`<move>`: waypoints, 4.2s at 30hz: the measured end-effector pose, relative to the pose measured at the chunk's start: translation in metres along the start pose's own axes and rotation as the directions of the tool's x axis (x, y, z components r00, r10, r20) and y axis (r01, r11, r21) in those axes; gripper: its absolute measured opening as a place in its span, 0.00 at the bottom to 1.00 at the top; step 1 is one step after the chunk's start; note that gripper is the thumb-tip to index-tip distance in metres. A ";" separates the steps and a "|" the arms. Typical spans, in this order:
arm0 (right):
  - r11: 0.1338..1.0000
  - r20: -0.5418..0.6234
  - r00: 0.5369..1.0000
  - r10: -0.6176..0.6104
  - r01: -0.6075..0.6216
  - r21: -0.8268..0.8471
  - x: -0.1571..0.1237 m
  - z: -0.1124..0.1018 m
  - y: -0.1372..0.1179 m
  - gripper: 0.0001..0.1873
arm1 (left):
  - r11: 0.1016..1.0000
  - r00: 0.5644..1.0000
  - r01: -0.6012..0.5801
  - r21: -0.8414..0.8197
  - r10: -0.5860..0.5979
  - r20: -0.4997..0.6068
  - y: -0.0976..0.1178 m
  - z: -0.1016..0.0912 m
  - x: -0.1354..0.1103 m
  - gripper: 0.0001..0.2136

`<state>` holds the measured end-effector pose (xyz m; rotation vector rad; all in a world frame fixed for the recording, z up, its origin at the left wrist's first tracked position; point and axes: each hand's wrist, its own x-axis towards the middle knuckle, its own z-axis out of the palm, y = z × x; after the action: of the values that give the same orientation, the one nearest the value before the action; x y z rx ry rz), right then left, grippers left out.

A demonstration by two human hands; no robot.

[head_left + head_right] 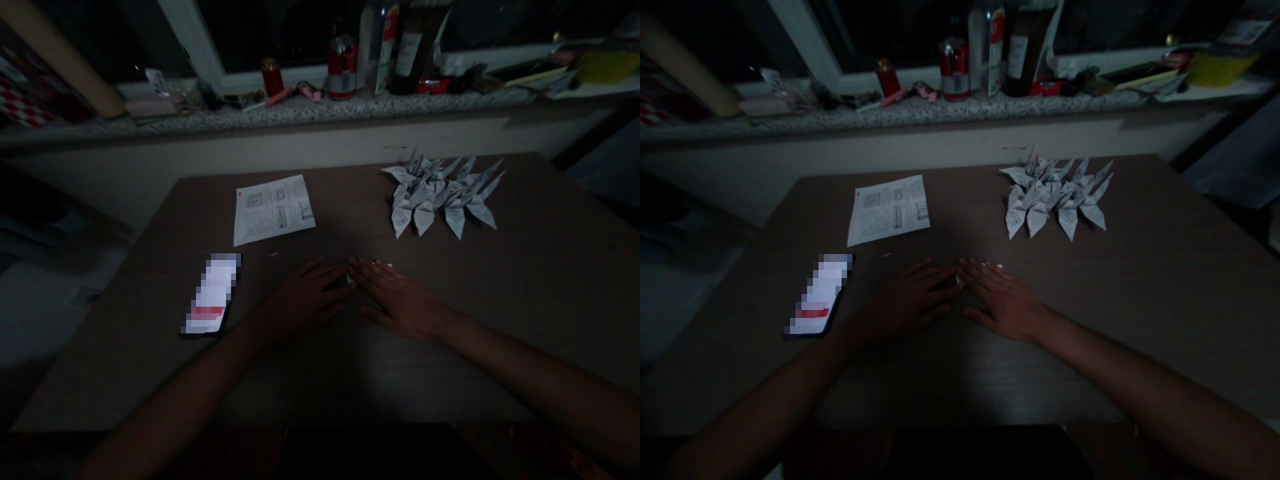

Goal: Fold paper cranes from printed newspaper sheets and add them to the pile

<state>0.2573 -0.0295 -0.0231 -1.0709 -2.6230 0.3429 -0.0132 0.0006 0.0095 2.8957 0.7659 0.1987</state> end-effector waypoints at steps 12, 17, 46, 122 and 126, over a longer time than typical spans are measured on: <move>0.998 -0.030 0.998 0.052 -0.053 -0.033 -0.010 -0.003 0.015 0.39 | 0.999 0.999 0.047 -0.018 -0.047 -0.016 0.004 0.001 0.001 0.19; 0.998 -0.035 0.998 0.056 -0.057 -0.035 -0.012 -0.007 0.018 0.38 | 0.999 0.997 0.043 -0.029 -0.044 -0.058 0.003 0.003 0.007 0.16; 0.986 -0.240 0.971 0.007 0.033 0.161 0.007 -0.008 0.023 0.14 | 0.971 0.952 0.149 -0.188 -0.192 -0.238 0.000 0.025 0.023 0.11; 0.975 -0.235 0.971 0.047 0.007 0.222 0.009 -0.014 0.019 0.04 | 0.939 0.962 0.172 -0.298 -0.226 -0.156 0.005 0.031 0.028 0.05; 0.984 -0.233 0.971 0.055 -0.013 0.179 0.008 -0.016 0.020 0.04 | 0.939 0.961 0.181 -0.293 -0.231 -0.149 0.006 0.030 0.028 0.05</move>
<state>0.2704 -0.0077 -0.0138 -1.0295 -2.3190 0.4183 0.0188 0.0066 -0.0162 2.5368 0.9792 0.5084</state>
